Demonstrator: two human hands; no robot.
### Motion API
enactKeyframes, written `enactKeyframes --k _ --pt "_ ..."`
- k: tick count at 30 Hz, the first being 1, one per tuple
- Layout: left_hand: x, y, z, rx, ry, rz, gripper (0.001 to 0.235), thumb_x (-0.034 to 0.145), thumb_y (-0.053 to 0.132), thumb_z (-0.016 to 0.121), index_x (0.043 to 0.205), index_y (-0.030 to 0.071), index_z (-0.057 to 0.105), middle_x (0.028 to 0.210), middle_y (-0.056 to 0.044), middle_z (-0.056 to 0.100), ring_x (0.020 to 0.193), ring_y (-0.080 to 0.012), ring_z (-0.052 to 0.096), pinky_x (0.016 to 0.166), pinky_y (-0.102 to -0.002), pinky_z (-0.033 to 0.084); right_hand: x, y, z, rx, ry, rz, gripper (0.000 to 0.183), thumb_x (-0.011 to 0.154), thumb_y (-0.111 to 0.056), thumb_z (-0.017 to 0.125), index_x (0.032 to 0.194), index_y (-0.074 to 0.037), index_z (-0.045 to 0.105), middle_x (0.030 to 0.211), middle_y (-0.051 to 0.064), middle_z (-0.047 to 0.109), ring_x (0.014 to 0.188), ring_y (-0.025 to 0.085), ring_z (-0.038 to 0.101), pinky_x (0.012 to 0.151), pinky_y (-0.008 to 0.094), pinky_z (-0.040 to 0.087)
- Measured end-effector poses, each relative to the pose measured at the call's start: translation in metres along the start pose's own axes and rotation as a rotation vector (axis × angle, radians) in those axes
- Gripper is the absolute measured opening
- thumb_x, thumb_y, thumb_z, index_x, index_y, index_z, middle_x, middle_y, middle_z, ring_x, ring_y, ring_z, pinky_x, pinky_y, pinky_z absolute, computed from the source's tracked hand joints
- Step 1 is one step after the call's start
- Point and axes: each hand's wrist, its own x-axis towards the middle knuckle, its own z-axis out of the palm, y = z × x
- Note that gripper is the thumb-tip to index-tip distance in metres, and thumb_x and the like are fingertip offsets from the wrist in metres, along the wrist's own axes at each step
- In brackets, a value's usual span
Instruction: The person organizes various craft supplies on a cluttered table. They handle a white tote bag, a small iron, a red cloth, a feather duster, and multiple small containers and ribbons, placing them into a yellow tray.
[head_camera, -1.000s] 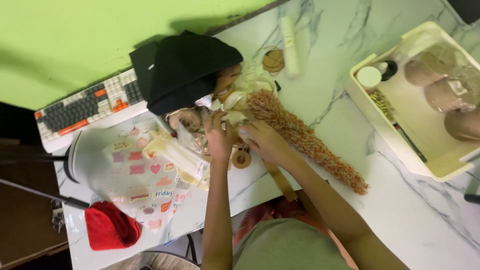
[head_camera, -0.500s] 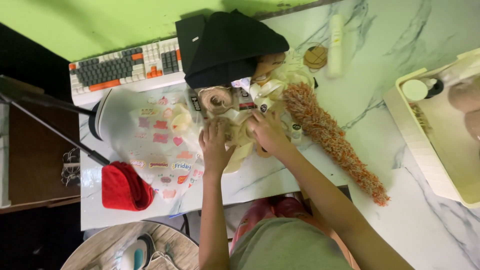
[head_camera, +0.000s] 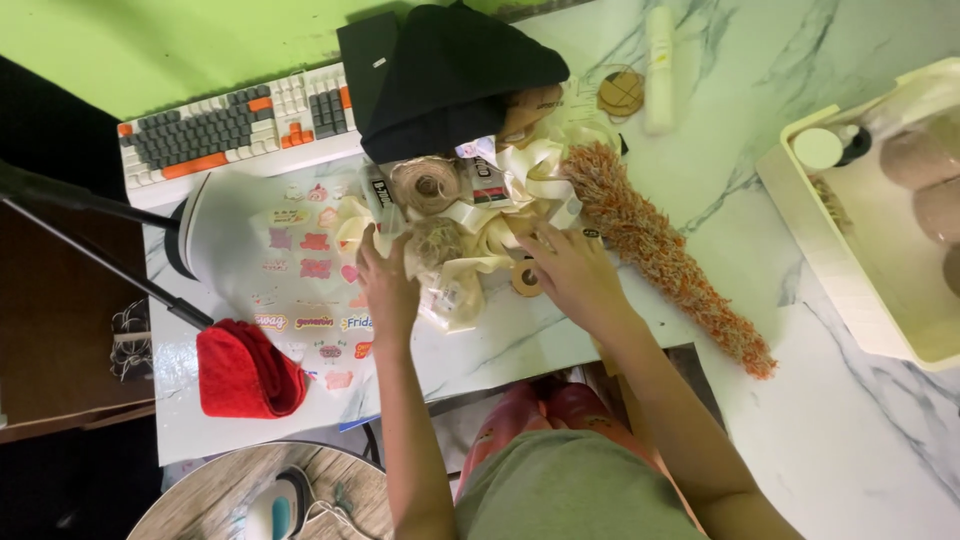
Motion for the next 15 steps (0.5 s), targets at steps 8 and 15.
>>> enactKeyframes --k 8,15 --pt "0.013 0.025 -0.012 -0.266 0.091 0.081 0.025 0.082 0.0 0.078 0.104 0.01 0.074 0.11 -0.005 0.068 0.107 -0.0289 0.064 0.094 -0.041 0.05 -0.024 0.037 0.003 0.031 0.133 0.128 0.052 0.093 -0.021 0.068 0.143 -0.014 0.056 0.145 0.011 0.056 0.129 0.032 0.055 0.104 0.05 0.045" --pt "0.04 0.077 -0.018 -0.28 0.278 0.282 0.023 0.08 0.019 0.087 0.079 0.009 0.066 0.079 -0.003 0.061 0.08 -0.0228 0.053 0.076 -0.038 0.041 -0.084 0.112 0.012 -0.256 -0.071 0.727 0.073 0.085 -0.031 0.075 0.149 -0.015 0.044 0.144 0.019 0.051 0.127 0.038 0.051 0.1 0.057 0.043"
